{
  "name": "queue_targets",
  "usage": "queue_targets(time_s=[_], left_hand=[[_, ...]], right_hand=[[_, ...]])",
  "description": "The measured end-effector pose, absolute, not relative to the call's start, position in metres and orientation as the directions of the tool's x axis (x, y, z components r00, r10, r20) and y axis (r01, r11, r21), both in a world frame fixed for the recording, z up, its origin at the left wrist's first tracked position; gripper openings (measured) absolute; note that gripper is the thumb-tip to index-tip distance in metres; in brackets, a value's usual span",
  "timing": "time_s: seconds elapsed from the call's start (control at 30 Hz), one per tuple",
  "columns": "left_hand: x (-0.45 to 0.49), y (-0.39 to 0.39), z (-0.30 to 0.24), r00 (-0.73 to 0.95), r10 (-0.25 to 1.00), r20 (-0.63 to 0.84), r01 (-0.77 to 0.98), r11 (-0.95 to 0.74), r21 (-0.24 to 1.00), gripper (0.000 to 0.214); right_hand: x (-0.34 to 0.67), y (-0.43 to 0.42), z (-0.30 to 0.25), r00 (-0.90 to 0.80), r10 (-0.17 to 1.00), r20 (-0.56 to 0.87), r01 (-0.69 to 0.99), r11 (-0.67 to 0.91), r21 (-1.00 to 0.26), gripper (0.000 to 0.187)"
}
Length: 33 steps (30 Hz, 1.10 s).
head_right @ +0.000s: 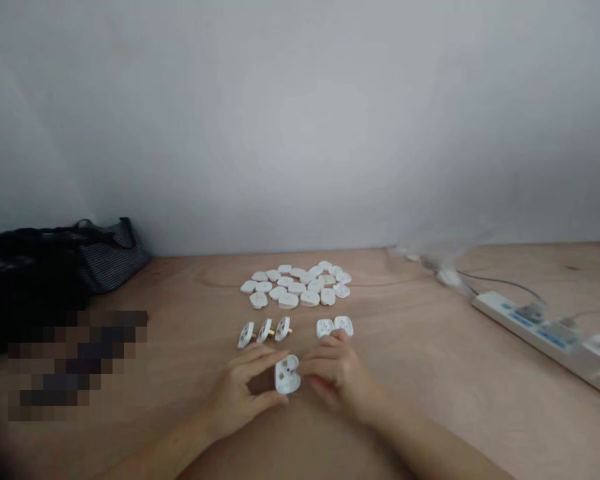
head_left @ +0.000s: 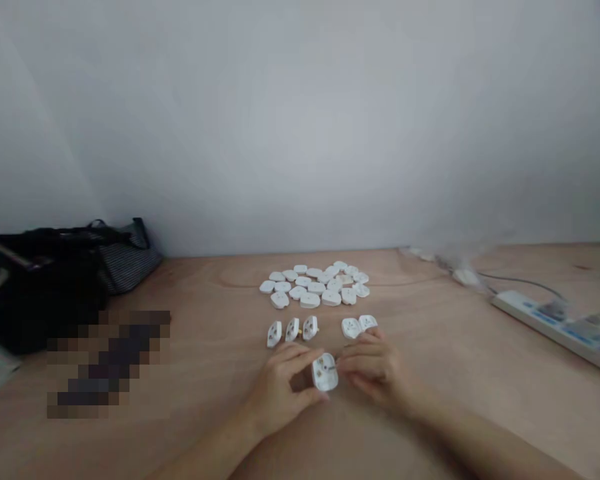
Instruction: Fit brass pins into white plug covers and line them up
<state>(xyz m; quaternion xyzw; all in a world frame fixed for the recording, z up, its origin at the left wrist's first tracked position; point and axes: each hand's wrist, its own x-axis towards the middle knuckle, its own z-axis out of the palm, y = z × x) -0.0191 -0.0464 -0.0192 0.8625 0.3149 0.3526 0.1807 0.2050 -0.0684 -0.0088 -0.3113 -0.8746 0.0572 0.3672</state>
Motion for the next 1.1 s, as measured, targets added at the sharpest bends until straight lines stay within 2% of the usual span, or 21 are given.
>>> queue_targets(time_s=[0.4, 0.67, 0.77, 0.97, 1.1], left_hand=[[-0.019, -0.047, -0.019, 0.554, 0.682, 0.477, 0.430, -0.725, 0.538, 0.052], [-0.017, -0.049, -0.016, 0.569, 0.672, 0.473, 0.399, -0.729, 0.556, 0.051], [-0.017, -0.049, -0.017, 0.566, 0.676, 0.471, 0.396, -0.724, 0.564, 0.050], [-0.018, -0.047, -0.020, 0.537, 0.688, 0.488, 0.373, -0.713, 0.594, 0.054], [-0.016, -0.047, -0.020, 0.520, 0.688, 0.507, 0.351, -0.713, 0.607, 0.055]], right_hand=[[0.207, -0.071, -0.011, -0.688, 0.438, 0.578, 0.508, 0.860, -0.048, 0.022], [0.201, -0.073, -0.008, -0.701, 0.457, 0.548, 0.532, 0.846, -0.025, 0.024], [0.203, -0.075, -0.002, -0.658, 0.535, 0.529, 0.570, 0.814, -0.115, 0.036], [0.206, -0.069, -0.006, -0.494, 0.754, 0.434, 0.609, 0.656, -0.446, 0.064], [0.197, -0.065, -0.016, -0.440, 0.818, 0.370, 0.577, 0.573, -0.582, 0.062]])
